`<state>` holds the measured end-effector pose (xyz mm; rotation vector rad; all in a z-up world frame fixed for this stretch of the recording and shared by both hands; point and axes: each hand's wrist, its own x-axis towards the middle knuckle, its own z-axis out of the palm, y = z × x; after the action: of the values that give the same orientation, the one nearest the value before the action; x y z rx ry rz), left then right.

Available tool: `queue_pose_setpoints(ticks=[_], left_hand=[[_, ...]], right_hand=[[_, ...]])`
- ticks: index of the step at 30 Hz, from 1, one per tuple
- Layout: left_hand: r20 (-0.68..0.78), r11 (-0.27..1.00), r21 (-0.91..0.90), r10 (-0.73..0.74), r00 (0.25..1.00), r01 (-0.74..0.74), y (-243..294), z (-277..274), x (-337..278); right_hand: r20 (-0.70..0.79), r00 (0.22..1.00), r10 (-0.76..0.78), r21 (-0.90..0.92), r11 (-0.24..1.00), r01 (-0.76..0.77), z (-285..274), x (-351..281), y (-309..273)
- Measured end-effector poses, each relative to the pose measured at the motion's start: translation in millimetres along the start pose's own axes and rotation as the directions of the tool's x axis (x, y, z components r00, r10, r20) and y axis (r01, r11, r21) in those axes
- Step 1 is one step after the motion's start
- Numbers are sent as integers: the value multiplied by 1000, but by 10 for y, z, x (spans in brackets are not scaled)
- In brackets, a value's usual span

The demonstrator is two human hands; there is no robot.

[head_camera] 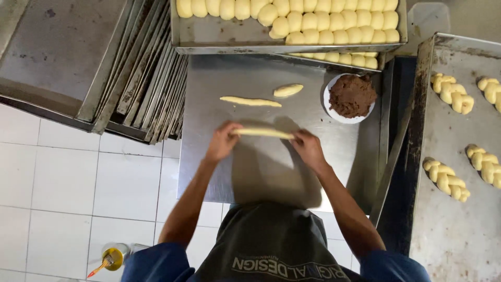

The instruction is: The person is rolling out dough strips and braiding them together to form loaves.

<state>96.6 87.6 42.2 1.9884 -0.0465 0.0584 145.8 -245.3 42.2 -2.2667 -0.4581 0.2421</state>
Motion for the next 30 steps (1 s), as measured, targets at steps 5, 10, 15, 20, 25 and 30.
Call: queue_pose_setpoints(ticks=[5,10,15,20,25,30], left_hand=[[-88,987,128,107,990,-95,-630,-229,618],[-151,898,401,259,954,-180,-290,-407,688],[-281,937,338,187,941,-86,-301,-148,436],[-246,940,310,226,943,-145,-60,314,565],[-117,909,303,333,936,-286,512,764,784],[354,938,334,-37,935,-89,-37,1309,619]], right_hand=[[-51,988,-147,73,986,150,262,800,-78],[-169,946,-276,-325,922,211,145,1174,-61],[-133,844,-520,-738,620,265,-134,1500,163],[123,990,-72,-654,744,136,-182,1557,188],[51,998,-22,-453,890,43,-153,1027,410],[165,986,4,-26,1000,1,-326,330,30]])
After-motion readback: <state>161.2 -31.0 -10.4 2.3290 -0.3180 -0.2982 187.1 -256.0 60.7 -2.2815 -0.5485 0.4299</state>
